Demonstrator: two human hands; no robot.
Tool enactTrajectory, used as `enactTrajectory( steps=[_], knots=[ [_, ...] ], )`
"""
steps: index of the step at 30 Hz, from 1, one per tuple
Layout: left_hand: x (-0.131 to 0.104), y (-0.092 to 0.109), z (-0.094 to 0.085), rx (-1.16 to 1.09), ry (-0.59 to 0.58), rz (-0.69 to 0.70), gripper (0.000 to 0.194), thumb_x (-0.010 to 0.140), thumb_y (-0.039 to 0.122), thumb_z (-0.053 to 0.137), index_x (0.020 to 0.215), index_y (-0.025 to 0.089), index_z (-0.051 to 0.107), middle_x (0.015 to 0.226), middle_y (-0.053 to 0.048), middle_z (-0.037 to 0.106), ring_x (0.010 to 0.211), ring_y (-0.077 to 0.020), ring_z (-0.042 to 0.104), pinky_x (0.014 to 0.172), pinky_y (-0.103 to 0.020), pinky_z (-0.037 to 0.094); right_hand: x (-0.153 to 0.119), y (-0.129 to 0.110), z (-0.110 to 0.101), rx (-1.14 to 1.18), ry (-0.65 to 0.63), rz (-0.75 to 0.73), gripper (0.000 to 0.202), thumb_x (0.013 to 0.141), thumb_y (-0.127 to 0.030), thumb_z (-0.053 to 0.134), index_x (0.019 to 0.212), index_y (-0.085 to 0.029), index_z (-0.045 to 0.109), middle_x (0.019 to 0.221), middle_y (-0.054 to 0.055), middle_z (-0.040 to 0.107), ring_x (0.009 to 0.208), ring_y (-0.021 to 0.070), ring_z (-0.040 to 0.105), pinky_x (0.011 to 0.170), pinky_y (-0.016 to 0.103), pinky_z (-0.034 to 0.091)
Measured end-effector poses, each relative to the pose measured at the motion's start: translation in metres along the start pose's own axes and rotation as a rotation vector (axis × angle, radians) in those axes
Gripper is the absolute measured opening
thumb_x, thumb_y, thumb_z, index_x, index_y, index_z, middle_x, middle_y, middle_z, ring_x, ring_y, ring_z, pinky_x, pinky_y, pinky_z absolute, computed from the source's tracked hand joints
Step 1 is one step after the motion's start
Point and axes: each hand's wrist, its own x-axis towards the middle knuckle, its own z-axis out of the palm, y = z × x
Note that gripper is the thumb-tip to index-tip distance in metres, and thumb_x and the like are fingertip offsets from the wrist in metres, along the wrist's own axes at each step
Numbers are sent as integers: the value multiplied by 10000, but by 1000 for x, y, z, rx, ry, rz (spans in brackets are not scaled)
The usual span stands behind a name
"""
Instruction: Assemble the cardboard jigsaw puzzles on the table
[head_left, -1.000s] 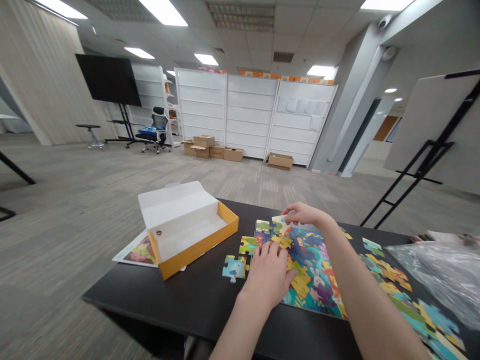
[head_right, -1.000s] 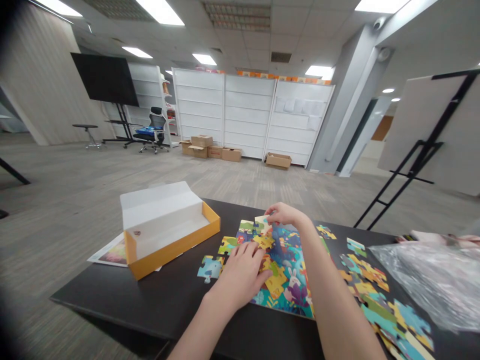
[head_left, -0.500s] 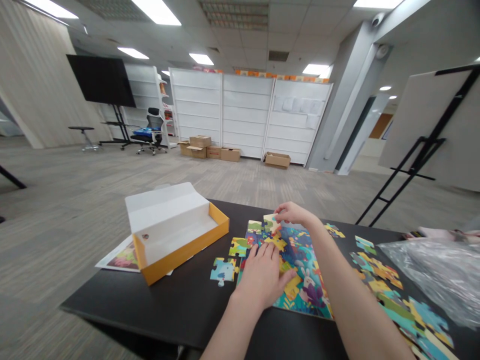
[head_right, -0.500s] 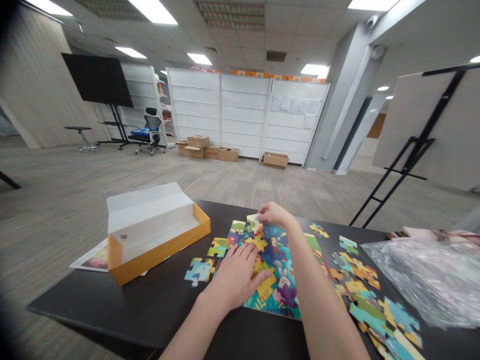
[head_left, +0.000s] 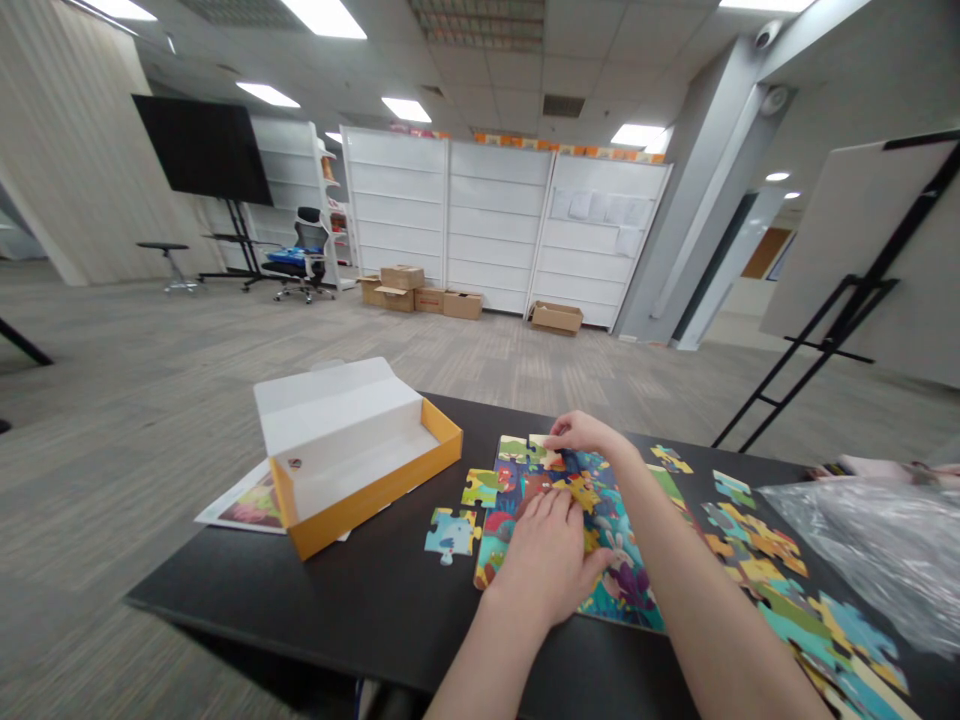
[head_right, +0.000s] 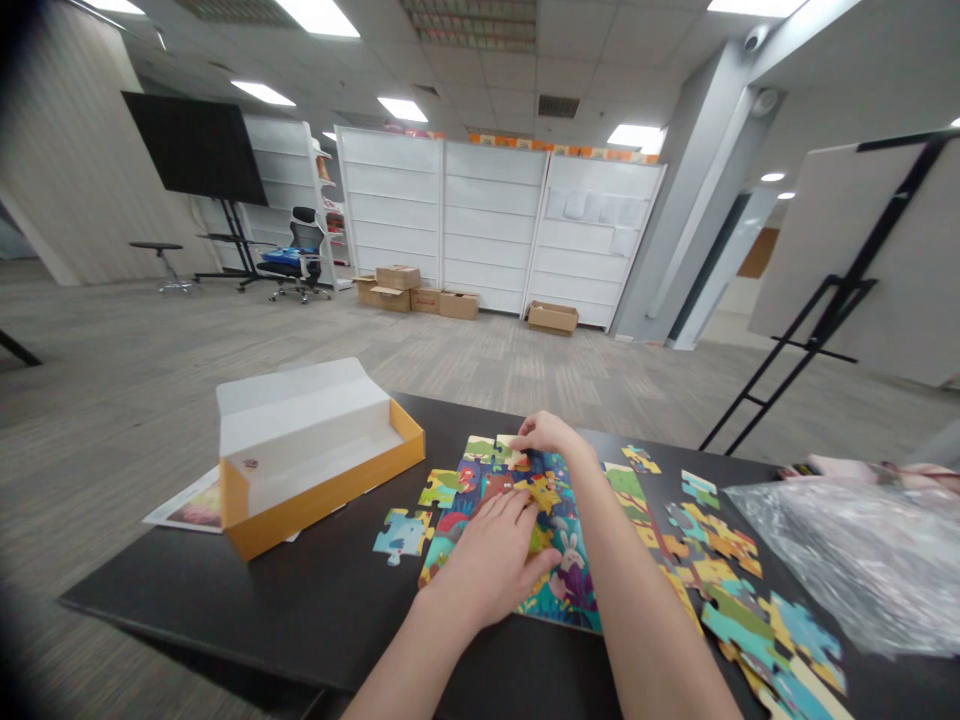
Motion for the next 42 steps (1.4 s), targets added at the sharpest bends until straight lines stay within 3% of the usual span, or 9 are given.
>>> enactTrajectory(
  steps=[3, 13, 19, 24, 29, 34, 42],
  knots=[
    [-2, 1, 1, -4, 3, 10, 595, 974, 561, 477, 1327, 95, 586, 1454, -186, 551, 1380, -315, 483, 1195, -453, 348, -1, -4, 2, -64, 19, -6, 274, 729, -414, 808, 844, -166, 794, 833, 59, 771, 766, 169, 671, 617, 206, 465],
    [-8, 8, 2, 5, 45, 49, 552, 977, 554, 480, 1297, 121, 603, 1386, -163, 586, 1338, -315, 505, 1185, -466, 358, 0, -9, 5, -173, 38, -3, 326, 725, -473, 810, 801, -156, 785, 802, 92, 764, 765, 208, 688, 622, 243, 471],
    [-12, 13, -6, 18, 37, 74, 505, 980, 537, 483, 1237, 130, 634, 1360, -158, 594, 1311, -310, 512, 1167, -466, 372, -5, -22, 2, -156, 36, -132, 339, 734, -415, 820, 979, -186, 774, 943, 66, 764, 836, 187, 686, 701, 228, 489],
    [-15, 13, -16, 30, 33, 75, 461, 972, 506, 518, 1199, 125, 645, 1305, -156, 616, 1268, -307, 532, 1136, -458, 398, -6, -30, 6, -171, -77, -216, 465, 646, -330, 860, 1083, -204, 761, 1049, 56, 742, 849, 196, 683, 719, 240, 499],
    [-20, 8, -20, 50, 33, 91, 444, 972, 488, 535, 1208, 128, 642, 1311, -148, 620, 1274, -307, 530, 1130, -454, 403, -6, -30, 8, -172, -112, -219, 483, 645, -311, 851, 1110, -211, 762, 1052, 57, 734, 843, 199, 678, 719, 248, 497],
    [-25, -3, -23, 64, 49, 85, 407, 964, 474, 558, 1188, 148, 655, 1305, -130, 629, 1291, -294, 520, 1138, -443, 399, -5, -27, 9, -96, -115, -218, 328, 735, -316, 787, 1041, -201, 771, 978, 42, 736, 801, 175, 674, 714, 238, 498],
    [-28, -13, -38, 60, 39, 49, 339, 964, 420, 573, 1167, 169, 674, 1281, -109, 643, 1270, -281, 535, 1153, -453, 391, -6, -29, 13, -95, -126, -196, 415, 738, -240, 778, 1145, -181, 718, 1025, 55, 719, 771, 149, 668, 668, 213, 504]
  ],
)
